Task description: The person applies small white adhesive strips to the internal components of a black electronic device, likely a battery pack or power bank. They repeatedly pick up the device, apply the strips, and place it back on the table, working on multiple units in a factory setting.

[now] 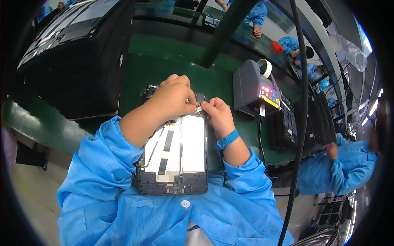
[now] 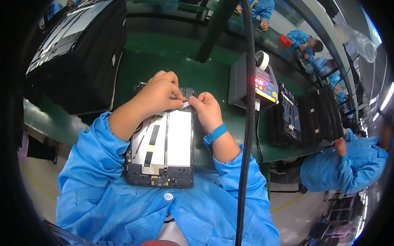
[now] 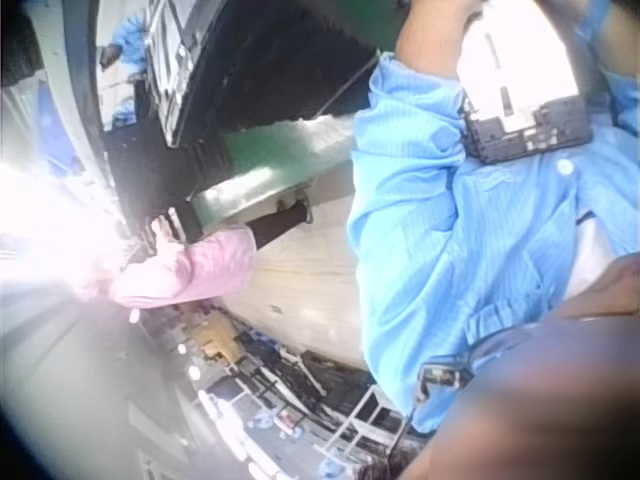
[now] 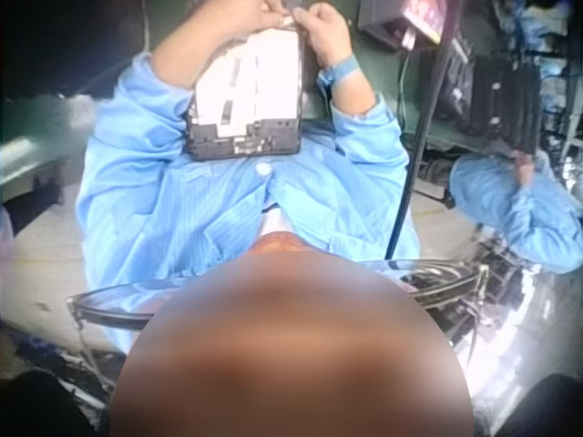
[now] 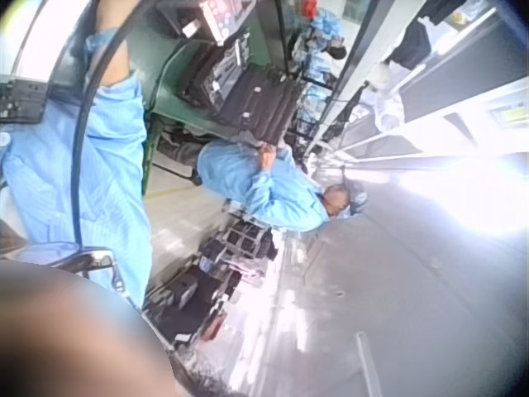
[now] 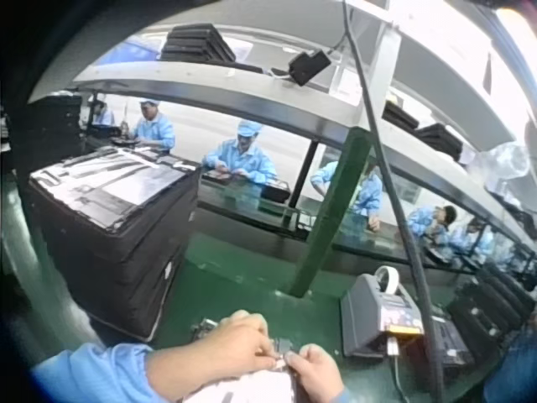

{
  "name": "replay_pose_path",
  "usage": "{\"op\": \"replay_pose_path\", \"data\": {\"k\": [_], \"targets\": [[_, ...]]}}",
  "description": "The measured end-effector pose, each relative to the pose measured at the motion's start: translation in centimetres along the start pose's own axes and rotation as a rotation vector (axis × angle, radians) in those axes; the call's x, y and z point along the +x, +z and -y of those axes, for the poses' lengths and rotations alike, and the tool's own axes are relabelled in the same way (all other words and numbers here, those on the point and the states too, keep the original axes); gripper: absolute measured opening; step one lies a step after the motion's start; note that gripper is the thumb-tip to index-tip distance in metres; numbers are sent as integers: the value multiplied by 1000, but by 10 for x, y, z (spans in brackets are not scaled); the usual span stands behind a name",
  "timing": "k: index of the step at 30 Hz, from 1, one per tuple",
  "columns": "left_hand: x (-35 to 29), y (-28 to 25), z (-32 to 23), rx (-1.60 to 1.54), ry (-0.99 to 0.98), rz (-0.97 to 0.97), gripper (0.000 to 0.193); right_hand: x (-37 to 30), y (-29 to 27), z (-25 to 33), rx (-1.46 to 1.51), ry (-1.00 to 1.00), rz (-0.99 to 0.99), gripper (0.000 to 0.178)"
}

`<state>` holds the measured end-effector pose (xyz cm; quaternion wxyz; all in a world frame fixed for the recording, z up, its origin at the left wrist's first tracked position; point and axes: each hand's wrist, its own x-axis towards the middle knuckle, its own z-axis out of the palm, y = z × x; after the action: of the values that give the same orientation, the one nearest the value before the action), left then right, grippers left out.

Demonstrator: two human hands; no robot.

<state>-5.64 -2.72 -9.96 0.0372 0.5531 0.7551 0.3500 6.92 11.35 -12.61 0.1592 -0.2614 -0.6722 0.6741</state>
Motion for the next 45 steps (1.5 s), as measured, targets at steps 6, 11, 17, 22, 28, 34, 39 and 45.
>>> {"op": "replay_pose_path", "data": {"k": [6,11,17,22,28,34,39,45], "targets": [[0,3,0,12,30,-55,12,0,2,-15,-75,-120,3,34],[2,4,2,21,55,-53,10,-5,9,1,-220,-102,-19,35],[-15,-9,-8,10,148,-109,10,6,7,-19,-232,-180,-63,29],[-67,-38,-32,80,146,-2,20,13,6,-28,74,-89,-61,21],[-160,-45,-36,-40,-109,-3,93,-48,-11,-22,-65,-163,-163,42],[-200,-22,-34,-214,-81,168,135,-138,8,-28,-602,-293,157,71],[-179,-48,-61,-224,6,90,132,-145,13,7,54,-218,130,75],[-146,-159,-133,112,150,-104,126,-134,40,125,400,-338,335,77]]}}
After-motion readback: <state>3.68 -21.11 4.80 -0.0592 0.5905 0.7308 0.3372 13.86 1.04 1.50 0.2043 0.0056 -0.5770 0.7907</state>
